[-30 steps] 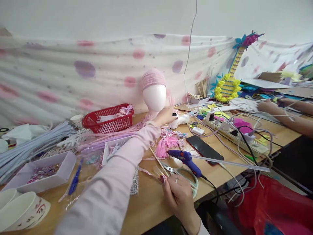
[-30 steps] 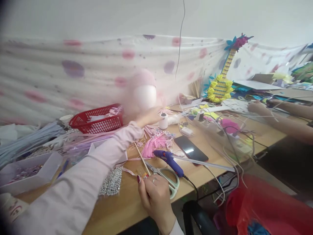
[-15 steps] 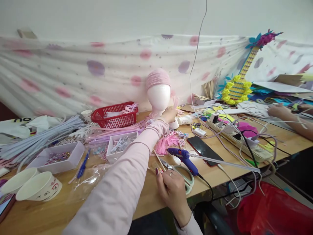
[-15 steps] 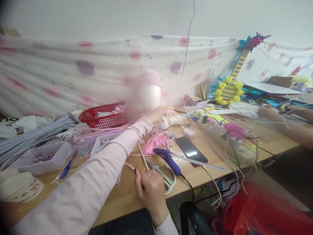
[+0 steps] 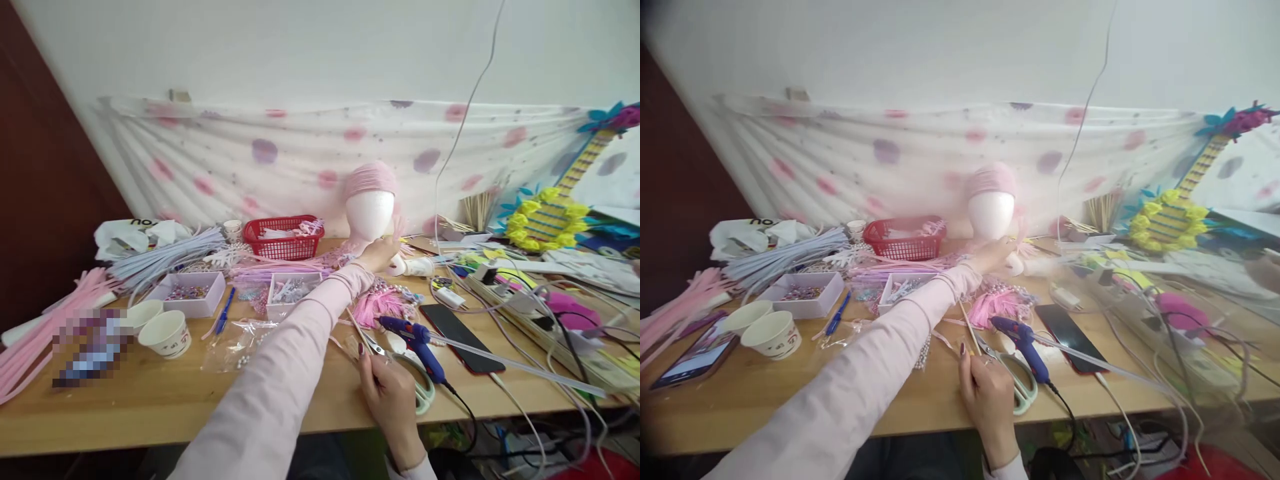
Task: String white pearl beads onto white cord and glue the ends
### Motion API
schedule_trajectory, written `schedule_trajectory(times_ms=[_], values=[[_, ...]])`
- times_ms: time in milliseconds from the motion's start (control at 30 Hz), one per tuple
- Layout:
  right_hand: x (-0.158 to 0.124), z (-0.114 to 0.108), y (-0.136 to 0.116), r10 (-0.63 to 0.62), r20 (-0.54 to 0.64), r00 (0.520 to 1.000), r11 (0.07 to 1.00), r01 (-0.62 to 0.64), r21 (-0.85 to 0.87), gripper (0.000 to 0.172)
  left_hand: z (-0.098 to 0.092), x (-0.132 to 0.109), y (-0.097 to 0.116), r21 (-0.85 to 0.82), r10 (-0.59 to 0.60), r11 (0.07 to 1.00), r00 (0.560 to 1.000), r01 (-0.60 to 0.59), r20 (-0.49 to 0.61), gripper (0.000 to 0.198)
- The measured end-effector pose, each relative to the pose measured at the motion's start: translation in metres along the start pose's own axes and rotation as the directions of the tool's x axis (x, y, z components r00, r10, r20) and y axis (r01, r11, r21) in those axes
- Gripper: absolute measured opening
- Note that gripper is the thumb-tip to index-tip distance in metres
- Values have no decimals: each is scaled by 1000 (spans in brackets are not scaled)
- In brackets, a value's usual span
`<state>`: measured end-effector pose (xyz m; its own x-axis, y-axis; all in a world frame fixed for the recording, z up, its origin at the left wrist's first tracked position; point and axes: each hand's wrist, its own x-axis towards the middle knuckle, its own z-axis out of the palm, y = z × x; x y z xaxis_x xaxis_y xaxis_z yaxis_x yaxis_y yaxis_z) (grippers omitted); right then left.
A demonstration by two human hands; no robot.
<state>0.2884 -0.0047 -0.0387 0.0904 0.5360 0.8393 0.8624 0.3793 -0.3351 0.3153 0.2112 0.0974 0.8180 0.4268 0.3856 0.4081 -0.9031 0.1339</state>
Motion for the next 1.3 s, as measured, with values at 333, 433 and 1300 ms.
schedule_trajectory(times_ms=[333,433,1300], values=[[-5,-10,-30,348,46,936,846,-334,415,34,-69,-228,49,-628,-455,746,858,221,-238,35],[-12,-2,-72,567,318,760,429,-602,673,69,-43,-315,77,-837,-686,467,714,285,-139,30],[-13,14,-68,657,388,647,419,-740,526,38,-68,-164,-2,-124,-302,934,925,336,231,20]])
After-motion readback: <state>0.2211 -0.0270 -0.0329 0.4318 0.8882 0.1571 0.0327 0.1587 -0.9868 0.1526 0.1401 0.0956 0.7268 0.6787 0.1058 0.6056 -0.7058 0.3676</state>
